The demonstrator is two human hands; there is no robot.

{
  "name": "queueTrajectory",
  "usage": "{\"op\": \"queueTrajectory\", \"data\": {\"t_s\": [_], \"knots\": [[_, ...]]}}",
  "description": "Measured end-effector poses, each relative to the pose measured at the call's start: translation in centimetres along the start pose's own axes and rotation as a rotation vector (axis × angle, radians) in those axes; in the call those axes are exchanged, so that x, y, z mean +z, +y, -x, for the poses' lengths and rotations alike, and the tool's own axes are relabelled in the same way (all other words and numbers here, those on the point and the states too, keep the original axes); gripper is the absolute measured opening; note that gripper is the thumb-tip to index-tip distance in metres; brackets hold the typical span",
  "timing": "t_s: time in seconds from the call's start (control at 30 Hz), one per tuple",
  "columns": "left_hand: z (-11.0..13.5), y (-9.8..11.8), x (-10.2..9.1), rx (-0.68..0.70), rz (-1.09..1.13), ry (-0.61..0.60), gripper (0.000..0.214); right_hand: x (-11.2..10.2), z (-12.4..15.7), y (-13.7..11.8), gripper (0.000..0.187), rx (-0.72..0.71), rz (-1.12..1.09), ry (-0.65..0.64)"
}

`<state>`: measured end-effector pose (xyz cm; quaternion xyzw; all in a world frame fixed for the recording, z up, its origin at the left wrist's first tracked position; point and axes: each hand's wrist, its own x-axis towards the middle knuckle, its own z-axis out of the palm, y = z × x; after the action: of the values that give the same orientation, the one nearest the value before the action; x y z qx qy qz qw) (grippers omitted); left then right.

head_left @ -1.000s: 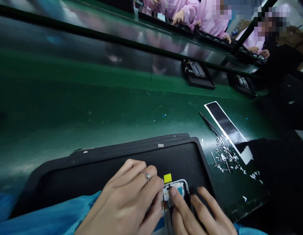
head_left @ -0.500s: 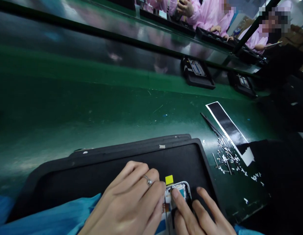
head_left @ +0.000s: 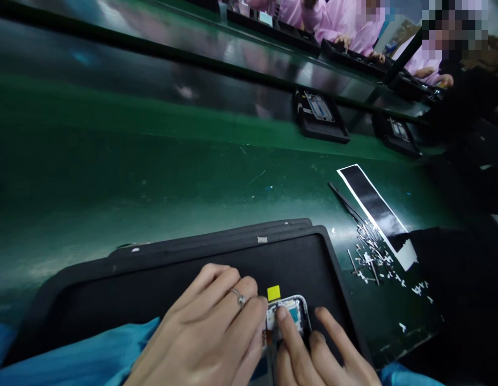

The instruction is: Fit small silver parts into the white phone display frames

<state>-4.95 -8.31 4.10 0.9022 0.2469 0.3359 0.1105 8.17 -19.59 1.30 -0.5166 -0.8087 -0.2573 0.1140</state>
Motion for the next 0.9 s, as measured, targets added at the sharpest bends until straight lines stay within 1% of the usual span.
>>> {"op": "queueTrajectory", "data": {"t_s": [0.1,0.2,0.23,0.3,0.37,0.43,0.5,0.53,0.63,0.7,0.73,0.77,0.8,0.9], "knots": [[-0.6,0.3,-0.1,0.023,-0.04,-0.001,0.034,-0.4,-0.6,0.6,0.024,0.012,-0.07,-0.007],[-0.9,0.3,-0.3,0.027,-0.054,0.03,0.036,-0.6,-1.1,1.1,0.026,-0.007,-0.097,0.026],[-0.9,0.3,-0.3,0.04,-0.053,0.023,0.035,-0.7,-1.3,1.2,0.028,-0.003,-0.097,0.041],[-0.6,0.2,-0.2,0.054,-0.047,0.004,0.036,-0.7,-1.8,1.3,0.029,0.051,-0.091,0.076],[-0.2,0.1,0.0,0.032,-0.042,-0.019,0.038,-0.8,-2.5,1.2,0.031,0.105,-0.072,0.115],[0.4,0.0,0.3,-0.003,-0.036,-0.059,0.04,-0.7,-3.0,1.2,0.032,0.103,-0.066,0.138],[0.9,0.0,0.4,-0.01,-0.031,-0.126,0.04,-0.7,-3.1,1.2,0.032,0.081,-0.089,0.131],[1.0,0.0,0.4,0.0,-0.035,-0.161,0.04,-0.7,-3.0,1.2,0.031,0.09,-0.106,0.132],[1.1,0.0,0.0,0.096,-0.107,-0.167,0.048,-0.8,-2.7,1.4,0.029,0.137,-0.159,0.135],[1.2,0.0,-0.2,0.167,-0.154,-0.163,0.05,-0.9,-2.4,1.5,0.029,0.131,-0.183,0.13],[1.2,0.0,-0.2,0.179,-0.161,-0.157,0.049,-1.0,-2.3,1.6,0.029,0.122,-0.187,0.121],[1.3,-0.1,-0.2,0.17,-0.147,-0.158,0.047,-1.0,-2.1,1.6,0.029,0.111,-0.185,0.112],[1.4,-0.3,-0.1,0.132,-0.111,-0.161,0.045,-1.0,-1.9,1.6,0.029,0.106,-0.177,0.1],[1.6,-0.6,0.3,-0.048,0.05,-0.146,0.04,-0.9,-1.2,1.6,0.029,0.067,-0.153,0.056]]}}
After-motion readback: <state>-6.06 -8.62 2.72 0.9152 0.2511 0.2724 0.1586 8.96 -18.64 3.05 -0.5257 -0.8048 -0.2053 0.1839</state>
